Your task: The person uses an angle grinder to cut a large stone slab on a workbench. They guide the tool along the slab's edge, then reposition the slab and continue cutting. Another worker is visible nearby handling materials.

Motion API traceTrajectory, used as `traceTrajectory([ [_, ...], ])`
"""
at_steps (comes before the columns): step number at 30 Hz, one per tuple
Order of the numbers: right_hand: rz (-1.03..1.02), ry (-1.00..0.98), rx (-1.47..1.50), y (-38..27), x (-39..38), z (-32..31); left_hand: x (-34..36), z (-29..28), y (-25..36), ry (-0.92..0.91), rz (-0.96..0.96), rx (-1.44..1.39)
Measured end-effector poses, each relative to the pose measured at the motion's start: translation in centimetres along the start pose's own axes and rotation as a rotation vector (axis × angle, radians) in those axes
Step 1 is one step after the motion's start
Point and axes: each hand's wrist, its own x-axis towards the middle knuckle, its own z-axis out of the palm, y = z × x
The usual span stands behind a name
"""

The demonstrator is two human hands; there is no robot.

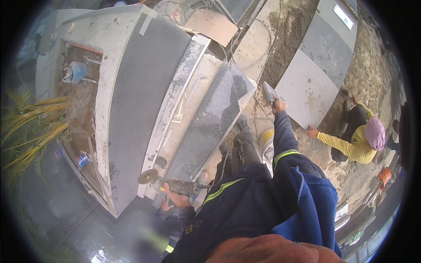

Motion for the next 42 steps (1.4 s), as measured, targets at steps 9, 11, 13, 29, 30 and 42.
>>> traceTrajectory([
  [9,-0.251,-0.145,-0.499,-7.3,8.5,7.5,1.5,0.2,-2.3,-0.054,-0.047,0.01],
  [11,-0.401,-0.339,-0.614,-4.1,4.7,14.6,-0.1,-1.2,-0.5,0.0,0.031,0.053],
  [13,-0.74,-0.354,-0.749,-9.2,8.7,18.4,1.3,-0.2,-2.7,-0.017,-0.026,0.0],
  [29,-1.176,-0.18,-1.199,-2.6,4.1,17.9,-0.9,-1.2,-3.3,0.093,-0.021,-0.129],
  [30,-0.891,-0.262,-1.275,1.4,2.2,14.4,-2.4,-2.3,-2.1,0.155,0.023,-0.123],
  [42,-0.38,-0.459,-1.878,5.6,-9.8,-13.4,0.5,-6.6,-1.2,0.056,-0.002,-0.467],
])
